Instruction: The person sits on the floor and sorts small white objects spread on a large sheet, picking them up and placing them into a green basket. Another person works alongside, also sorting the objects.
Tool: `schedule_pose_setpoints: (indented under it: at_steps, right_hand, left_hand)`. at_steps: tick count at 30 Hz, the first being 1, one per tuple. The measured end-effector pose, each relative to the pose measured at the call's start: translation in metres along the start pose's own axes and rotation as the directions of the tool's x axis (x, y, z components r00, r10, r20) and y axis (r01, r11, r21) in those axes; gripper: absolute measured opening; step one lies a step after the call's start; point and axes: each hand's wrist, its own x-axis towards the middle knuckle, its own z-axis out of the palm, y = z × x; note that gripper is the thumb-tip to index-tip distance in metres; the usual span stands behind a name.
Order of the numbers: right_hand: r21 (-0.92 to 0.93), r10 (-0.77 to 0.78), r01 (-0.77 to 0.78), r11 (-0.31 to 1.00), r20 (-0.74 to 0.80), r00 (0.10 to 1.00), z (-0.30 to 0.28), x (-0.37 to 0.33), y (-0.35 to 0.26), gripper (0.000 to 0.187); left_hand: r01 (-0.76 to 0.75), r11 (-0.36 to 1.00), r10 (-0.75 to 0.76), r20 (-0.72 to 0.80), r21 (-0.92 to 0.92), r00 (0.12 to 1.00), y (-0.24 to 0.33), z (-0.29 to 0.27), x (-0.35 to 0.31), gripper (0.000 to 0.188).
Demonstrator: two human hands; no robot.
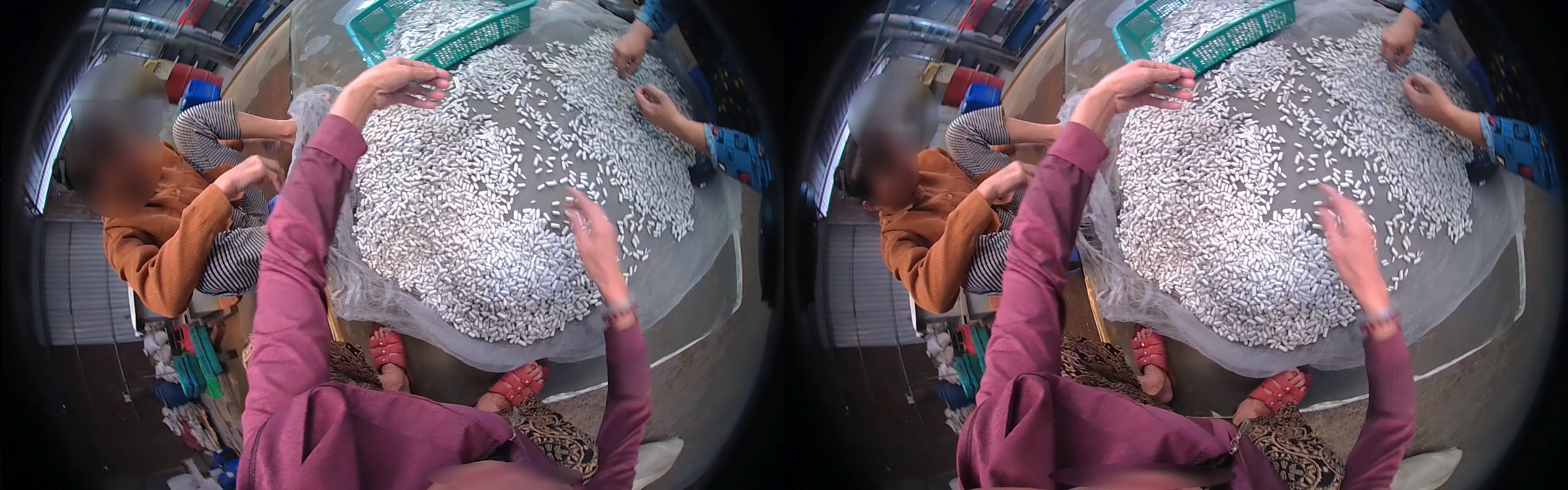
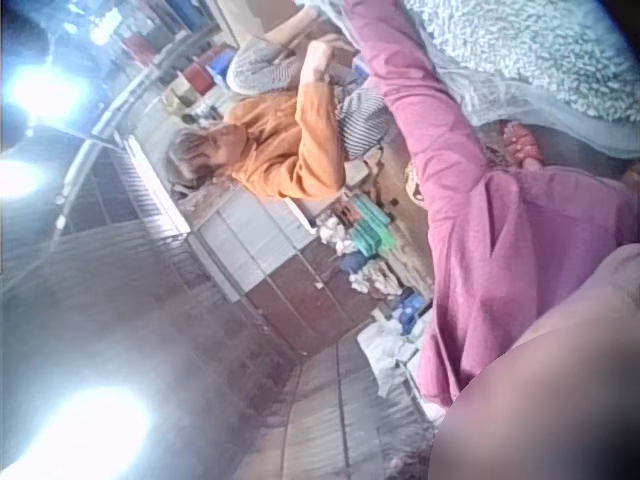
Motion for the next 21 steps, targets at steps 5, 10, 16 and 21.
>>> schedule_pose_setpoints:
  at_steps: [5,10,16,21]
  right_hand:
    - [-0.394,-0.128,0.228,0.89,0.264,0.956,0.129,0.048,0.061,0.061]
    - [-0.518,-0.055,0.303,0.8,0.439,0.897,0.169,0.024,0.029,0.054]
    - [-0.458,-0.186,0.375,0.806,0.405,0.895,0.158,-0.015,0.014,0.041]
    - [-0.28,-0.259,0.373,0.884,0.371,0.892,0.133,-0.037,0.017,0.035]
  left_hand:
    - [-0.159,0.713,0.173,0.048,0.683,0.984,0.09,0.059,0.006,0.031]
    - [-0.198,0.46,0.157,0.14,0.865,0.978,0.126,0.113,-0.009,0.032]
    - [-0.282,0.077,0.026,0.28,0.956,0.96,0.016,0.088,0.029,0.031]
    - [-0.229,0.192,0.219,0.185,0.954,0.958,-0.136,0.062,0.095,0.048]
